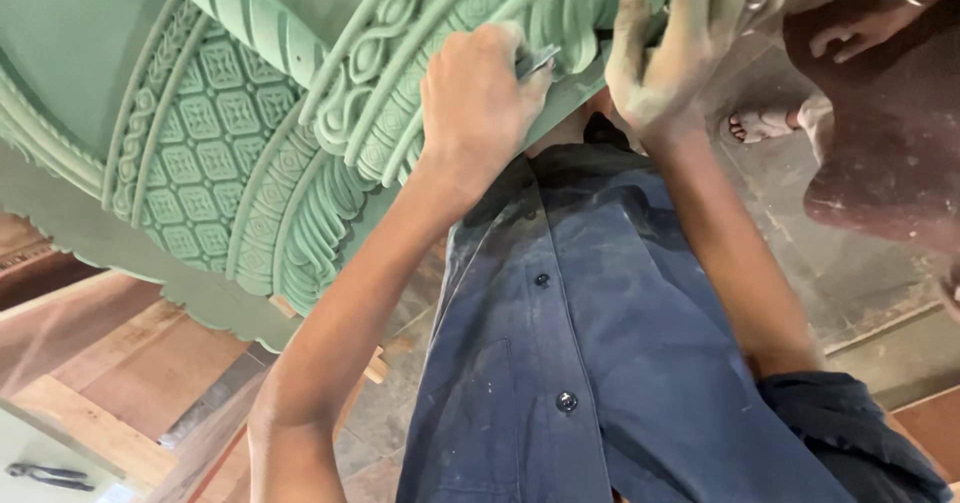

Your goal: The person sands the ornate carved edges and flat surfaces of a large green-painted wooden furniture piece using a sanding block. They move along the length of the item, smoothing the decorative relief and flat panels.

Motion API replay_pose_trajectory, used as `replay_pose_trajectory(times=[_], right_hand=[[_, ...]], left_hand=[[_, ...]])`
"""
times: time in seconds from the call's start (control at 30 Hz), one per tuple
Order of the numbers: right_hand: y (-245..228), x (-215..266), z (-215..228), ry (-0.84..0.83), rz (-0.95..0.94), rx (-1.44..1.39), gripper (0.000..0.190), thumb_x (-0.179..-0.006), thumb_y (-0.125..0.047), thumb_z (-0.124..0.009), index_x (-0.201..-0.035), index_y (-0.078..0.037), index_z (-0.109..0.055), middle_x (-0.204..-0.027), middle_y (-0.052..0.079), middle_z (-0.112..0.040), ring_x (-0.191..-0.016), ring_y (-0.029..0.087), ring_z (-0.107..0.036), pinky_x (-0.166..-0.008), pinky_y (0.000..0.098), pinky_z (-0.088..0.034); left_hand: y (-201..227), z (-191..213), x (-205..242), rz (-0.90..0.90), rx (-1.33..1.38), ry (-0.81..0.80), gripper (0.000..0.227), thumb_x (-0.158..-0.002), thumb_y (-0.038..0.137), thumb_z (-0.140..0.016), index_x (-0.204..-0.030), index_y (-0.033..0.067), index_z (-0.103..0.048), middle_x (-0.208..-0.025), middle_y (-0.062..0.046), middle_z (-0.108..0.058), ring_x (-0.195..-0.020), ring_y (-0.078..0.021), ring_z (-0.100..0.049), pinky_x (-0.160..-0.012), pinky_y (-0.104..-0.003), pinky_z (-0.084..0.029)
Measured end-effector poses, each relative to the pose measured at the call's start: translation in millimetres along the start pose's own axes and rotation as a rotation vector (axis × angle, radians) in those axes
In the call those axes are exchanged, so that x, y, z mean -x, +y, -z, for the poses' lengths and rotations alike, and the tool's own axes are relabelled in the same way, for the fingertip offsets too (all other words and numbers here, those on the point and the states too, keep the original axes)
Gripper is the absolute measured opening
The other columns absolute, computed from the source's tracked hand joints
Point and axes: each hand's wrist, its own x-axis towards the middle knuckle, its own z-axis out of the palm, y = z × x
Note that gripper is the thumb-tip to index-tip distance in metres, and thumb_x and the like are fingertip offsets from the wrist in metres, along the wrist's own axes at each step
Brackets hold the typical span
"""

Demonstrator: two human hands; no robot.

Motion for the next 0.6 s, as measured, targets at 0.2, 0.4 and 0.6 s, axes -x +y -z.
replay_pose_trajectory(times=[0.2,0.4,0.6], right_hand=[[8.8,13.2,-4.1,-0.097,-0.138,-0.108,0.021,-0.110,-0.016,-0.073,-0.122,-0.002,-0.062,-0.119,0.021,-0.053,-0.112,0.038,-0.047,-0.101,0.0530,-0.037],[18.6,14.2,-10.2,-0.042,-0.006,-0.018,0.032,-0.106,-0.014,-0.069,-0.136,-0.005,-0.061,-0.130,0.017,-0.052,-0.123,0.038,-0.045,-0.111,0.0531,-0.032],[25.0,28.0,-12.5,-0.028,0.000,-0.076,0.030,-0.108,-0.018,-0.075,-0.128,-0.001,-0.061,-0.122,0.021,-0.055,-0.115,0.042,-0.048,-0.102,0.0545,-0.031]], left_hand=[[18.2,-7.5,-26.0,-0.387,-0.013,0.279,0.027,-0.081,0.020,-0.079,-0.089,-0.0028,-0.066,-0.081,-0.024,-0.068,-0.076,-0.0466,-0.064,-0.066,-0.054,-0.048],[6.9,-20.9,-29.8,-0.109,-0.136,-0.002,0.032,-0.085,0.029,-0.083,-0.088,0.0024,-0.066,-0.082,-0.021,-0.068,-0.082,-0.0431,-0.065,-0.077,-0.055,-0.049],[10.2,-16.1,-24.1,-0.272,-0.096,0.167,0.034,-0.074,0.026,-0.085,-0.088,-0.0004,-0.068,-0.079,-0.023,-0.067,-0.077,-0.0447,-0.064,-0.069,-0.051,-0.050]])
